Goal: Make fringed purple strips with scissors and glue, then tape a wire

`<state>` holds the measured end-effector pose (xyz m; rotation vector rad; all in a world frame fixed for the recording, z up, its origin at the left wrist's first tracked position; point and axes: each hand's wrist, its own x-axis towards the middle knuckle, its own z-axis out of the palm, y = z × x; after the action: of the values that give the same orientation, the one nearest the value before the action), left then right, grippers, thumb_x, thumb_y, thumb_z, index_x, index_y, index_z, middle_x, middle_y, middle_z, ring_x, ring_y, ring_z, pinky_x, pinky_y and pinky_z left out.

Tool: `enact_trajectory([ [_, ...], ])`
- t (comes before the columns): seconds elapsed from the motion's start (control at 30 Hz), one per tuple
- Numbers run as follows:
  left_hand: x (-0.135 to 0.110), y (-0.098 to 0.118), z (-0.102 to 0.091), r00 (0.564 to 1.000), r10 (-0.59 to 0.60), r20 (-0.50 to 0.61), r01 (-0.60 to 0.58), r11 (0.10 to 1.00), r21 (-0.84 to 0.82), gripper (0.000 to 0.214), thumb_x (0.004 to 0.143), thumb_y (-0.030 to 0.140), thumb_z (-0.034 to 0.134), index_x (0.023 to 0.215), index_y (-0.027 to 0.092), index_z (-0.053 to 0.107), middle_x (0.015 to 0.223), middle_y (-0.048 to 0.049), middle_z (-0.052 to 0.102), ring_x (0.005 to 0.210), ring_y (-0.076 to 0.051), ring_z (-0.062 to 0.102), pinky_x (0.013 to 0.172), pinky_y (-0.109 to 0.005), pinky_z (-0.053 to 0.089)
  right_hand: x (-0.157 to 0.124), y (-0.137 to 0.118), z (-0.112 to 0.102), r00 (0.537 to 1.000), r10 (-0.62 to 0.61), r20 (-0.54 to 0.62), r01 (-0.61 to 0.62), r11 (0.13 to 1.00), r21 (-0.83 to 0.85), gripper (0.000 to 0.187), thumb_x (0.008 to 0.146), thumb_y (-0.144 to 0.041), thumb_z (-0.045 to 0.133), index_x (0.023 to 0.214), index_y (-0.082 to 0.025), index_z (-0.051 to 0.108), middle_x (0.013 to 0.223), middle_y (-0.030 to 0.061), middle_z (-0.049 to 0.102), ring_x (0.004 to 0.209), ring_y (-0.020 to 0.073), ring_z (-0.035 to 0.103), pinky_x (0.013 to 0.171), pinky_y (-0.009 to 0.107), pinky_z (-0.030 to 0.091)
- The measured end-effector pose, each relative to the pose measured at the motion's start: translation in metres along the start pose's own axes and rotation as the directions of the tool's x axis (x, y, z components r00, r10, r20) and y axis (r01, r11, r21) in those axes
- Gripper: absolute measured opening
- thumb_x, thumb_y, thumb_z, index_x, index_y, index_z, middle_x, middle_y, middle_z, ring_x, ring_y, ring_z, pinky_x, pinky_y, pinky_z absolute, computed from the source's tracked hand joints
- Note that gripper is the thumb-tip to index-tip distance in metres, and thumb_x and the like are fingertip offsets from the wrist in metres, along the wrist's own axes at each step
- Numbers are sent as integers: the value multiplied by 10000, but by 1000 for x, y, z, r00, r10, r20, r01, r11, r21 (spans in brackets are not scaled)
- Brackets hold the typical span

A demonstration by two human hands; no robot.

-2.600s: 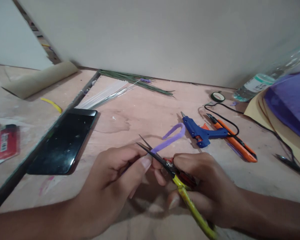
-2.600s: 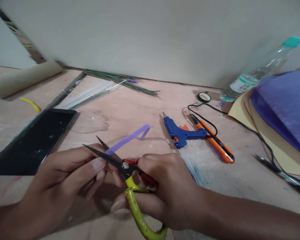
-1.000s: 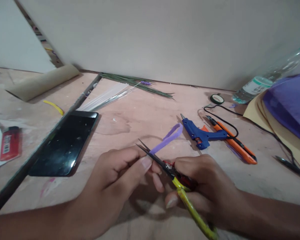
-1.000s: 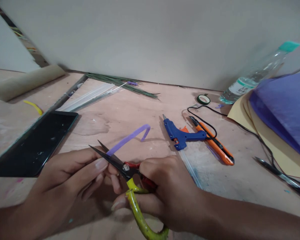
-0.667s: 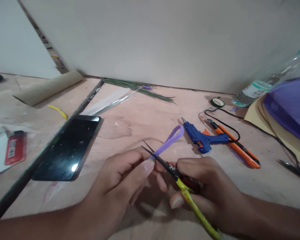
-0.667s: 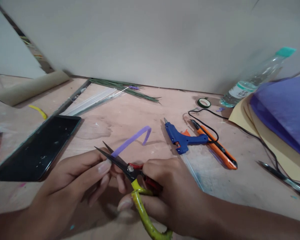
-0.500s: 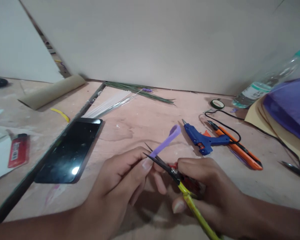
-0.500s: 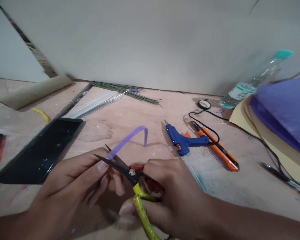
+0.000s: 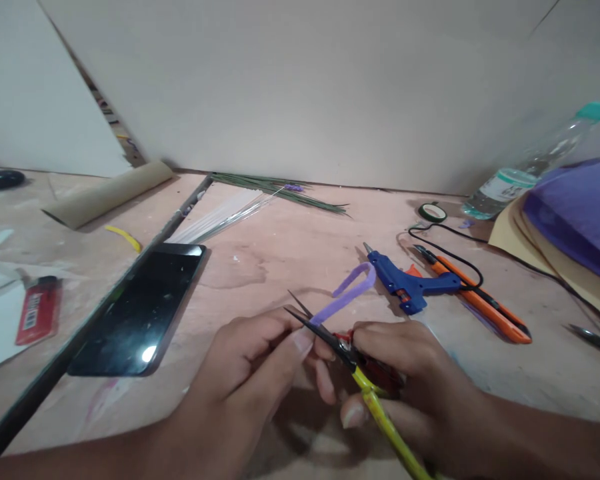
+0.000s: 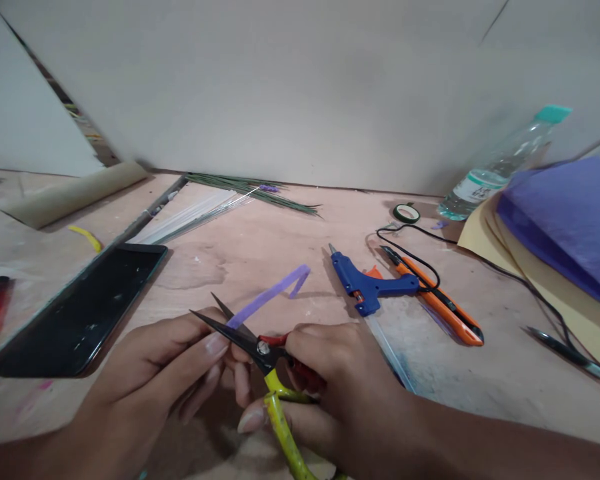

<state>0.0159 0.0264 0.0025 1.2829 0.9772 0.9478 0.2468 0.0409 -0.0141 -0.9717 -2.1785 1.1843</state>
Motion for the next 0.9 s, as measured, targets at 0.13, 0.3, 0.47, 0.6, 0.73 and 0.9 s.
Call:
enact_trajectory([
  [0.13,1,0,1,1000,1,-6,-1,1000,-22,327,1054,195,616,783,199,797,656,30,717,502,-71,454,665,-180,529,-2,4,3,1000,-17,-15,18,999,27,586,1033,-728,613,860,-177,714,748,15,632,652,133,530,634,278,380],
  [0.3,2,1,3,1000,-27,11,28,996,-87,343,1036,202,627,750,188,816,646,7,720,506,-74,446,576,-170,484,-4,6,6,998,-3,-60,4,1000,13,645,1003,-771,620,794,-168,717,698,8,610,613,125,488,604,270,358],
  [0.47,4,2,4,999,-36,-16,34,995,-95,336,1022,182,619,757,183,825,618,3,717,492,-68,455,449,-150,339,-3,4,4,999,12,-49,-14,1000,-28,682,1003,-801,576,804,-166,725,672,11,602,585,126,459,588,274,353],
  [0.6,2,1,3,998,-52,-43,49,996,-75,306,1014,226,643,770,183,823,667,-8,753,488,-66,473,444,-145,350,-3,4,3,998,-9,-61,8,1000,-13,635,1009,-763,613,825,-167,732,699,11,621,599,124,479,590,267,358],
  [0.73,2,1,2,997,-53,-55,51,998,-41,300,1014,253,645,777,185,816,644,3,727,497,-70,500,453,-139,376,-3,7,3,998,-26,-61,27,999,17,574,1013,-700,671,801,-169,718,702,3,622,604,116,494,601,263,369],
  [0.9,3,3,2,998,-30,-47,29,999,-17,304,998,235,639,752,193,811,595,20,695,482,-70,487,442,-143,366,-2,4,2,999,-22,-46,26,996,84,534,1024,-668,681,882,-162,780,730,5,636,639,121,521,627,275,377],
])
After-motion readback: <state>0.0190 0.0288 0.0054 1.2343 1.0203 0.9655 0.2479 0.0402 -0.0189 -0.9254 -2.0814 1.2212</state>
